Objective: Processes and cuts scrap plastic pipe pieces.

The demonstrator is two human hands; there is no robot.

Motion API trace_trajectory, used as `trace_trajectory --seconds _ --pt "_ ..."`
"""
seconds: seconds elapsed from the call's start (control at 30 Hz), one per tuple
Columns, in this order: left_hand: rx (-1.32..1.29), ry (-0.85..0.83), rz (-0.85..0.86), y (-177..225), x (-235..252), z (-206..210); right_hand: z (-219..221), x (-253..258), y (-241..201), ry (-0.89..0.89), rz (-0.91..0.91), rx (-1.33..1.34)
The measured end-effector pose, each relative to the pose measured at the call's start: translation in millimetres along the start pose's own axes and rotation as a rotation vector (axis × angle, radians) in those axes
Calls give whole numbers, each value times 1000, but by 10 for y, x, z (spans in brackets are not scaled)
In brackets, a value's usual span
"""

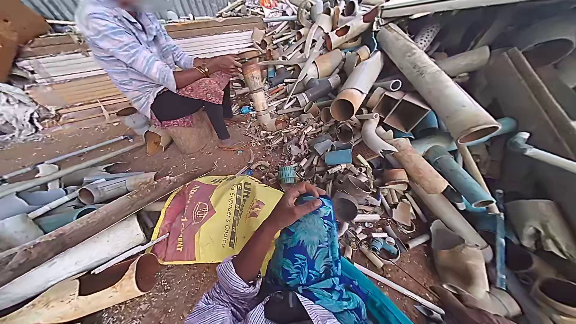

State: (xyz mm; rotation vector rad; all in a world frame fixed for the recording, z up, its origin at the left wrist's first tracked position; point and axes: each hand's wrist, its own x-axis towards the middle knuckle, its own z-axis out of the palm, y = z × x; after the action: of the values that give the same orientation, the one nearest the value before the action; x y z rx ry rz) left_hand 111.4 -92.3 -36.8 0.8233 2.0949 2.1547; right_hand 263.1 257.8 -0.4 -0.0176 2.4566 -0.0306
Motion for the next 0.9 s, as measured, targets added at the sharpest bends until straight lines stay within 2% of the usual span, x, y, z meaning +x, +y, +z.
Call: trace_trajectory --seconds 0.07,0.13,0.2,0.27,0.33,0.37,0.47,0.53,0.63,0.8,0.9 --pt "160 -72 -48 18 78 -47 114 91 123 -154 30 3" --pt "317 -225 -124 59 207 -94 224 161 237 -298 72 -20" --pt "494 -459 -249 111 402 -91 274 159 356 -351 80 -9" --pt "696 -770 -404 172 663 17 277 129 437 -372 75 9" --pt "957 -1022 -470 159 931 255 245 109 491 -382 74 28" --pt "1106 -1093 -472 136 1054 408 217 110 502 -387 78 37" --pt "1345 -1159 -390 39 1465 900 132 154 496 -423 81 41" --pt "1364 -1153 -359 -126 1766 1197 92 179 480 -446 80 41" --pt "1382 -1150 -363 -587 2139 1547 100 203 478 -460 41 60" --pt "1504 -1155 -249 -1584 2349 1707 20 222 476 -520 29 88" --pt "1573 -1237 -251 -1916 2448 1764 -26 251 526 -520 41 109"
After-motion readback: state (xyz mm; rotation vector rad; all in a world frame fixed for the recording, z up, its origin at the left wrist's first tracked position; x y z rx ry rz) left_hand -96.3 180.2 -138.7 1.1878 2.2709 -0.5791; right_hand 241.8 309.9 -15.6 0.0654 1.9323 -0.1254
